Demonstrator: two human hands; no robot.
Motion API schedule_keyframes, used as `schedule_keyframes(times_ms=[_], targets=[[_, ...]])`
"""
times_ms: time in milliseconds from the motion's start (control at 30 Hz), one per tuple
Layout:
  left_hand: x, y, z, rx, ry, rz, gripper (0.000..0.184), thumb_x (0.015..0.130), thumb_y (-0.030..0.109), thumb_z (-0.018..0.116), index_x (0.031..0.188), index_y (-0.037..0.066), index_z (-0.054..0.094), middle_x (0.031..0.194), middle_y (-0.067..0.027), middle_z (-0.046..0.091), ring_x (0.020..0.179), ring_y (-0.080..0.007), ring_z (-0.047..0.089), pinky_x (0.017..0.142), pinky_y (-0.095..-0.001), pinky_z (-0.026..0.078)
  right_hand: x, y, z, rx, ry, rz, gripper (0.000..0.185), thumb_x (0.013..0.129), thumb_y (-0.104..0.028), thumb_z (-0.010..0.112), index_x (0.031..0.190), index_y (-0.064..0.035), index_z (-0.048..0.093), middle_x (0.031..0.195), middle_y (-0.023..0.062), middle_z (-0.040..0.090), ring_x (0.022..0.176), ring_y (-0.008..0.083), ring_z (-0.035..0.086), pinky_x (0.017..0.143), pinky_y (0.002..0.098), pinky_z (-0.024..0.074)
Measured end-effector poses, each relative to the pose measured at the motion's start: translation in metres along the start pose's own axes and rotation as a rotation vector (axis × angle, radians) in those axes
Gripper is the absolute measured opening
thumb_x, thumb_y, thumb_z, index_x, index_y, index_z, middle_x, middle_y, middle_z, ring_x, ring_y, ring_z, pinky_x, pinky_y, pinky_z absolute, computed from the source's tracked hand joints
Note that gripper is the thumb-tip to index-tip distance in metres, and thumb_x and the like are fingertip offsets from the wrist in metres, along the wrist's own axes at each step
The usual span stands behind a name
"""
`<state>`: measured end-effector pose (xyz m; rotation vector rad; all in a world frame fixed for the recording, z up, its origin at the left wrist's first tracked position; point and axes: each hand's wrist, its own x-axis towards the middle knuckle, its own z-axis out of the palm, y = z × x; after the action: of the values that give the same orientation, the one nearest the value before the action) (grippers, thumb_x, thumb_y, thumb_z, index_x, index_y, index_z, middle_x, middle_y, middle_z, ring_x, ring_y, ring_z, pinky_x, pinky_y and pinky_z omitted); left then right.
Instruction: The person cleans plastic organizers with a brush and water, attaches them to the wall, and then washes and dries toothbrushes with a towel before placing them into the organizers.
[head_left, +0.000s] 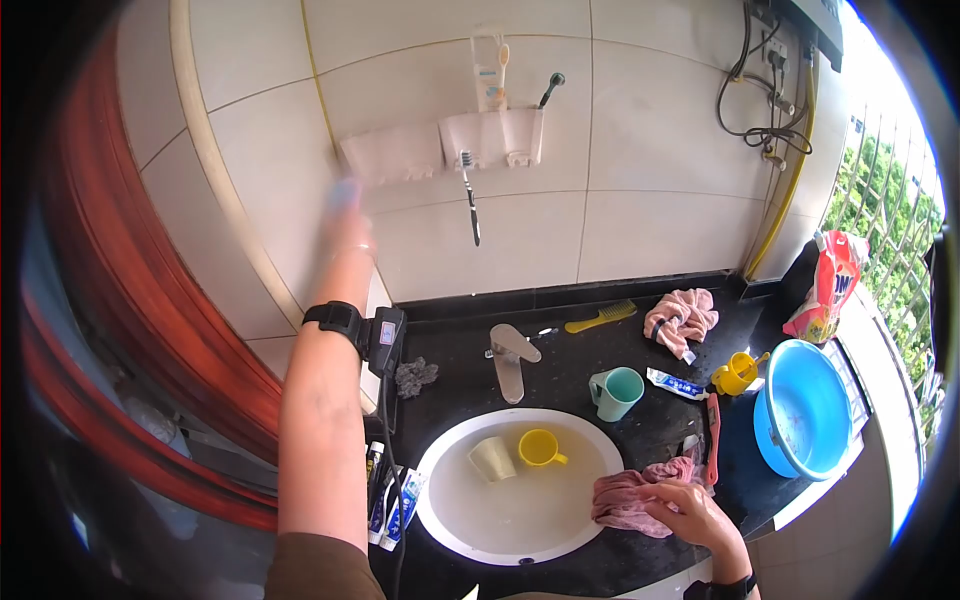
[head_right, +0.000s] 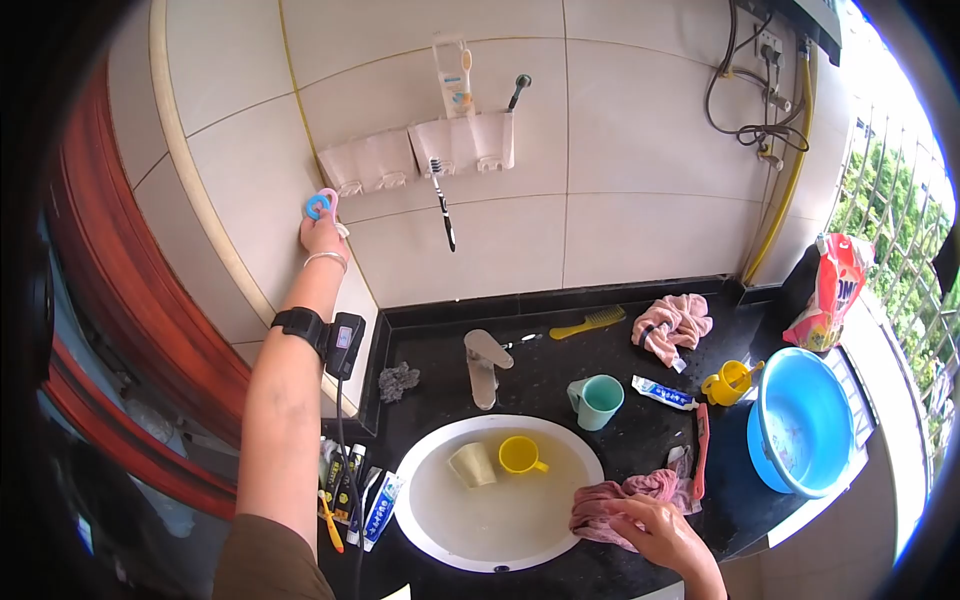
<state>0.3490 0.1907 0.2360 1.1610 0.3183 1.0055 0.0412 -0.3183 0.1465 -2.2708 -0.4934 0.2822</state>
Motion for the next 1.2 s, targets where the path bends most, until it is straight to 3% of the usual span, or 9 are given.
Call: schedule_keyframes(times_ms=[133, 333, 400, 533, 833, 1000, 1200], targets=[[-0.002, 0.001, 0.010, -0.104, 0.058, 0.068, 0.018, 0.085, 0.007, 0.055, 0.103, 0.003, 0.052, 0.098, -0.0077, 0.058, 0.082, -0.0168, 0.058, 0.067, -0.0281, 0.047, 0.004, -0.004, 0.004, -0.003, -0.062, 0.008, 0.026, 0.081, -0.012, 0.060, 0.105, -0.0035, 0.061, 0.089, 0.0149, 0.062, 0.078, 0.0279, 0.062, 0.068, 0.0331, 0.0484], [0.001, 0.001, 0.009, 0.012, -0.037, 0.051, 0.018, 0.086, 0.004, 0.052, 0.103, 0.001, 0.051, 0.096, -0.0076, 0.057, 0.084, -0.0168, 0.058, 0.071, -0.0292, 0.046, 0.003, -0.002, 0.008, -0.035, -0.121, 0.021, 0.028, 0.080, -0.013, 0.060, 0.107, -0.0049, 0.060, 0.092, 0.0147, 0.063, 0.083, 0.0282, 0.062, 0.072, 0.0345, 0.0494], [0.009, -0.013, 0.007, 0.027, 0.116, 0.314, 0.016, 0.086, 0.003, 0.051, 0.102, 0.001, 0.050, 0.095, -0.0075, 0.057, 0.082, -0.0161, 0.057, 0.074, -0.0280, 0.045, 0.001, 0.000, 0.010, -0.041, -0.131, 0.028, 0.027, 0.080, -0.014, 0.060, 0.106, -0.0052, 0.060, 0.096, 0.0150, 0.063, 0.085, 0.0283, 0.062, 0.073, 0.0353, 0.0498], [-0.013, -0.012, 0.006, 0.009, 0.033, 0.267, 0.015, 0.085, 0.002, 0.051, 0.100, 0.000, 0.051, 0.093, -0.0066, 0.057, 0.081, -0.0151, 0.056, 0.075, -0.0267, 0.044, -0.003, 0.003, 0.012, -0.103, -0.120, -0.013, 0.027, 0.080, -0.015, 0.061, 0.106, -0.0057, 0.060, 0.097, 0.0149, 0.063, 0.086, 0.0288, 0.062, 0.073, 0.0356, 0.0502], [-0.017, -0.007, 0.006, 0.106, 0.114, 0.334, 0.009, 0.083, 0.002, 0.055, 0.092, -0.001, 0.054, 0.087, -0.0051, 0.058, 0.077, -0.0133, 0.054, 0.072, -0.0262, 0.043, -0.002, 0.004, 0.014, -0.158, -0.131, -0.016, 0.029, 0.080, -0.017, 0.061, 0.107, -0.0078, 0.060, 0.094, 0.0142, 0.063, 0.082, 0.0298, 0.063, 0.069, 0.0365, 0.0510], [-0.021, -0.009, 0.004, 0.505, 0.277, 0.483, 0.016, 0.080, 0.005, 0.061, 0.096, 0.003, 0.057, 0.085, -0.0088, 0.063, 0.074, -0.0190, 0.062, 0.071, -0.0295, 0.047, -0.004, 0.004, 0.016, -0.183, -0.101, -0.032, 0.029, 0.080, -0.018, 0.061, 0.107, -0.0083, 0.059, 0.095, 0.0142, 0.063, 0.081, 0.0301, 0.063, 0.069, 0.0366, 0.0512], [-0.023, -0.011, 0.004, 0.674, 0.314, 0.507, 0.017, 0.077, 0.009, 0.065, 0.091, 0.003, 0.058, 0.085, -0.0091, 0.064, 0.075, -0.0200, 0.063, 0.068, -0.0313, 0.048, -0.010, 0.003, 0.015, -0.247, -0.079, -0.059, 0.030, 0.079, -0.018, 0.062, 0.107, -0.0076, 0.059, 0.097, 0.0144, 0.062, 0.085, 0.0301, 0.062, 0.071, 0.0379, 0.0511]])
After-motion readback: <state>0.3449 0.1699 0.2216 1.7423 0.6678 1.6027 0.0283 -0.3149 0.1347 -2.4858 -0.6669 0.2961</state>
